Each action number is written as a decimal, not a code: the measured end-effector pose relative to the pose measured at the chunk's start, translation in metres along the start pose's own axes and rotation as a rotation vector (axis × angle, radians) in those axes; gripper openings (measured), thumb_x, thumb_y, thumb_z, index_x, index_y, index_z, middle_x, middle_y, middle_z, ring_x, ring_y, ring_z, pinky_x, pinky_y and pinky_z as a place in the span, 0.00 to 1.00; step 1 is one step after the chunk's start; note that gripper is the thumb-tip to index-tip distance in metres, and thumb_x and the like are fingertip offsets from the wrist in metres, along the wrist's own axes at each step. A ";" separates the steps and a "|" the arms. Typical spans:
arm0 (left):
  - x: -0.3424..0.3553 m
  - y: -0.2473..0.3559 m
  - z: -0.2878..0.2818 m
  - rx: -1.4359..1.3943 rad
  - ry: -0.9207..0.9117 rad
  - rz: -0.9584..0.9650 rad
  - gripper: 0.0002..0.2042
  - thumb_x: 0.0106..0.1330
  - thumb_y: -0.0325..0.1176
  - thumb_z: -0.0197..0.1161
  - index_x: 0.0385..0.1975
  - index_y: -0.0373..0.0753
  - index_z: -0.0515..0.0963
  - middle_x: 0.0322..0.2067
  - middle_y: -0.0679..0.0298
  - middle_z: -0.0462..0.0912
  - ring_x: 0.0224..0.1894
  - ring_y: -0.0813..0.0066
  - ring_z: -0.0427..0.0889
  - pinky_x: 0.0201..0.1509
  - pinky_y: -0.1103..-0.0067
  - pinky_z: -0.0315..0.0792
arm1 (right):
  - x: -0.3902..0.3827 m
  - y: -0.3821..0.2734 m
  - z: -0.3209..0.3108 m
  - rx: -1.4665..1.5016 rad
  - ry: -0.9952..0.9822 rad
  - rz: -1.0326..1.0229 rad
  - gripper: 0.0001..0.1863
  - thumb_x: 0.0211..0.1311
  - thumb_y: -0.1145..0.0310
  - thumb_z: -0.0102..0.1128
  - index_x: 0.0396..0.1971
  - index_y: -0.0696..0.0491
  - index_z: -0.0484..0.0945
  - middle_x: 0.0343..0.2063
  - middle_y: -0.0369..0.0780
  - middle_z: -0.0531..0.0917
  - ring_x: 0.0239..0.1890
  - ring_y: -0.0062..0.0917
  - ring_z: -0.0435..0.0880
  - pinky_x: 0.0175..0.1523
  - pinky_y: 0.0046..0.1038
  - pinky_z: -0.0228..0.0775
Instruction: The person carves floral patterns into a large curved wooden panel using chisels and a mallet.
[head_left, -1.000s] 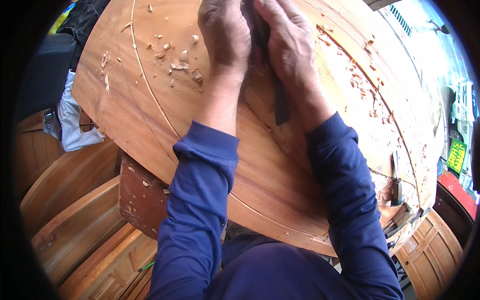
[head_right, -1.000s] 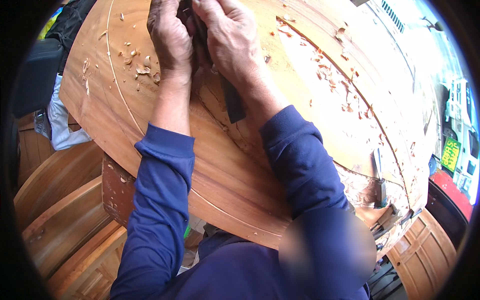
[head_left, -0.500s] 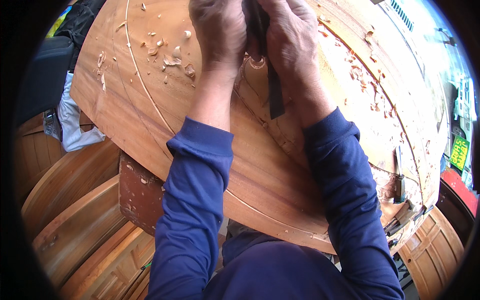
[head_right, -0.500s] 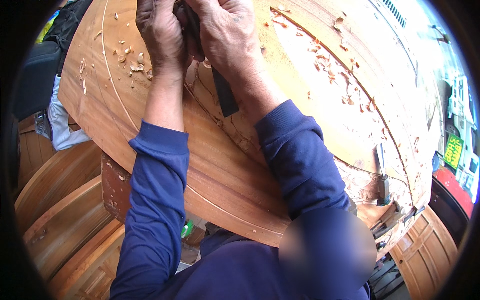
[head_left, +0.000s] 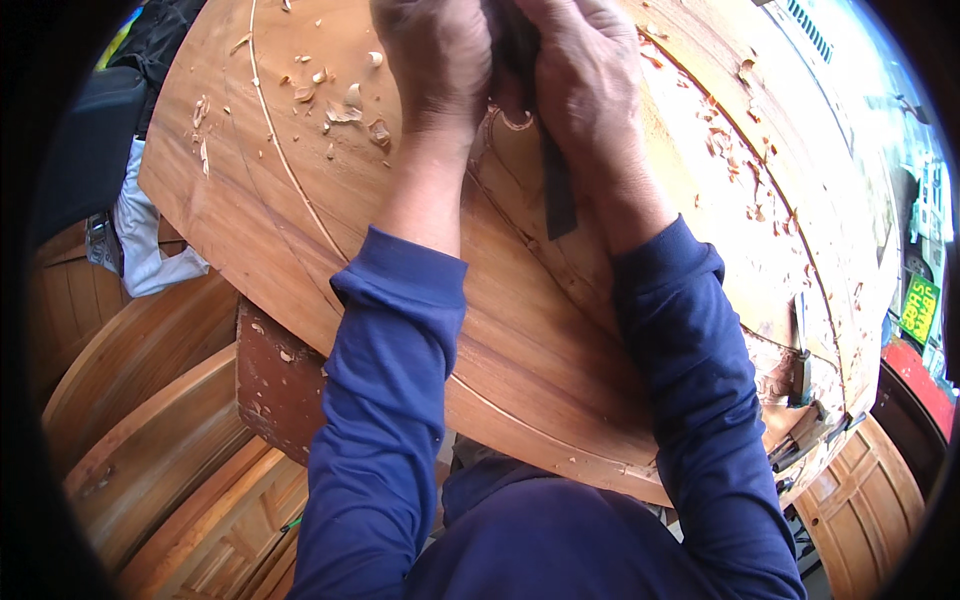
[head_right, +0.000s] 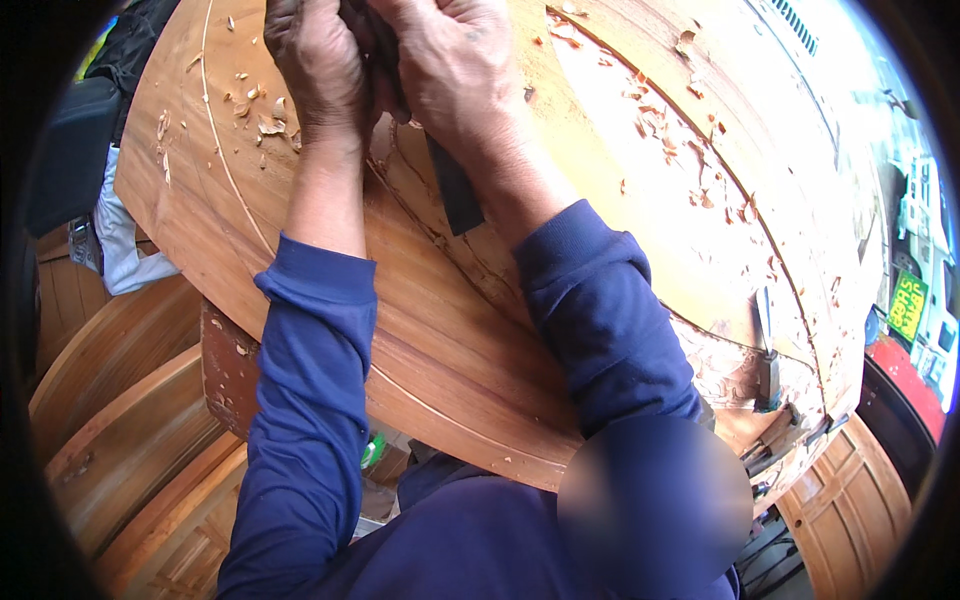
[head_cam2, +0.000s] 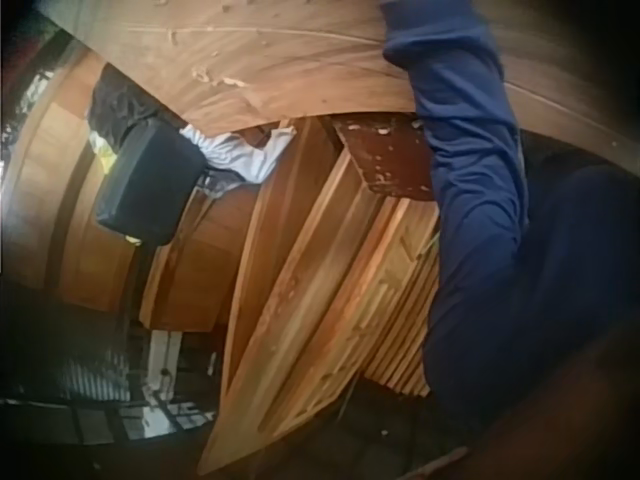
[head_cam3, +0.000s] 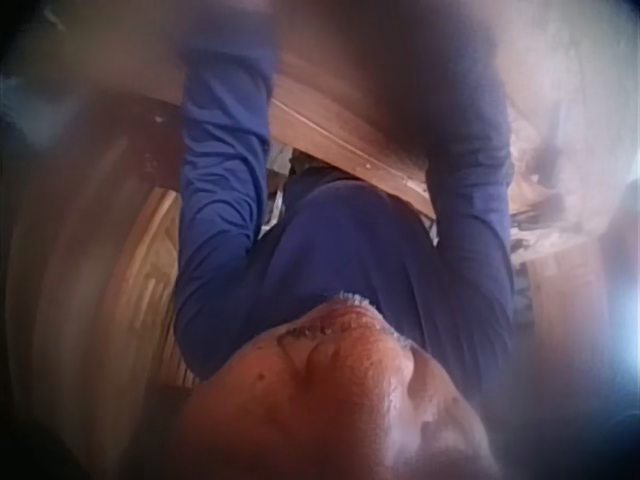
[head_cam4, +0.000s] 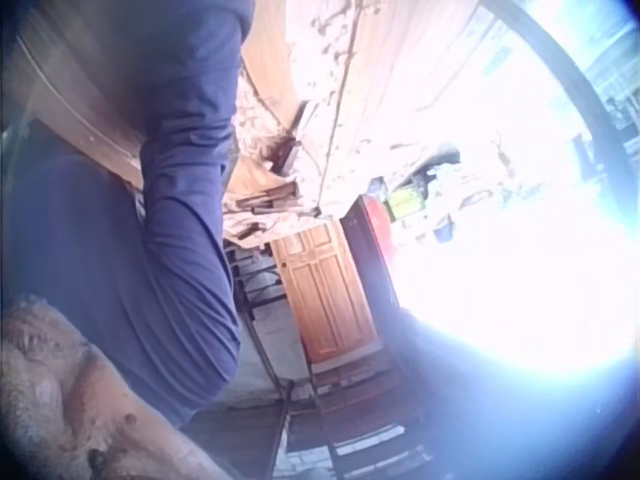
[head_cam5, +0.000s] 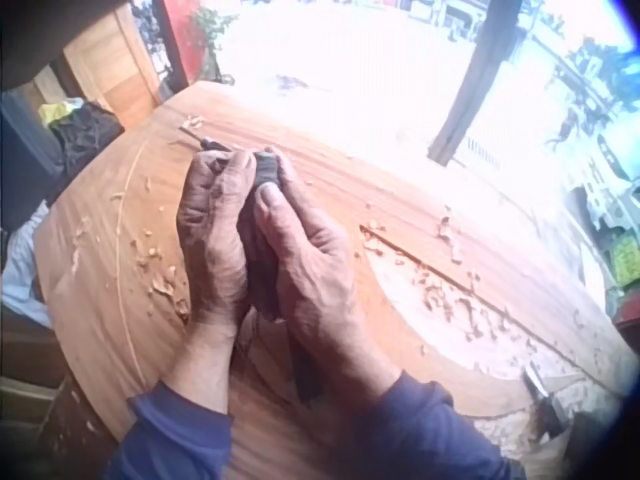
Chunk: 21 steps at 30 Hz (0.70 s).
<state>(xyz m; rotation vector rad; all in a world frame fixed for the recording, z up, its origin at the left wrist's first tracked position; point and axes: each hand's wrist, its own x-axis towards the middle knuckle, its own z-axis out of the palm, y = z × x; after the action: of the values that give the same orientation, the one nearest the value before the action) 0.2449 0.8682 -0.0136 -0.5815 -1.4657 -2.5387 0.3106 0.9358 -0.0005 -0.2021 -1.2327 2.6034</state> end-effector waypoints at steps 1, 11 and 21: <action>0.003 -0.001 -0.005 -0.038 -0.038 0.022 0.06 0.78 0.31 0.57 0.35 0.41 0.77 0.34 0.72 0.78 0.37 0.83 0.75 0.45 0.83 0.72 | 0.000 0.004 0.002 0.008 -0.044 -0.066 0.28 0.82 0.70 0.54 0.76 0.61 0.64 0.64 0.41 0.78 0.62 0.21 0.78 0.66 0.21 0.71; -0.006 0.010 0.009 -0.040 -0.008 -0.068 0.07 0.77 0.31 0.55 0.34 0.41 0.76 0.34 0.72 0.77 0.38 0.83 0.74 0.46 0.82 0.72 | 0.000 0.004 -0.005 -0.005 -0.037 -0.160 0.28 0.82 0.70 0.54 0.76 0.61 0.64 0.67 0.43 0.77 0.65 0.22 0.76 0.70 0.22 0.68; -0.002 -0.010 -0.016 0.286 -0.023 -0.053 0.12 0.79 0.39 0.54 0.38 0.37 0.78 0.34 0.64 0.80 0.37 0.77 0.81 0.44 0.81 0.76 | -0.010 -0.019 -0.027 0.005 -0.168 0.026 0.23 0.83 0.64 0.53 0.71 0.56 0.69 0.47 0.36 0.83 0.42 0.17 0.82 0.48 0.18 0.76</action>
<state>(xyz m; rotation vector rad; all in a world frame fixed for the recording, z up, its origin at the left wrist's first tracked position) 0.2398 0.8589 -0.0295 -0.5332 -1.8306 -2.3042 0.3301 0.9645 -0.0029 0.0023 -1.2848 2.6920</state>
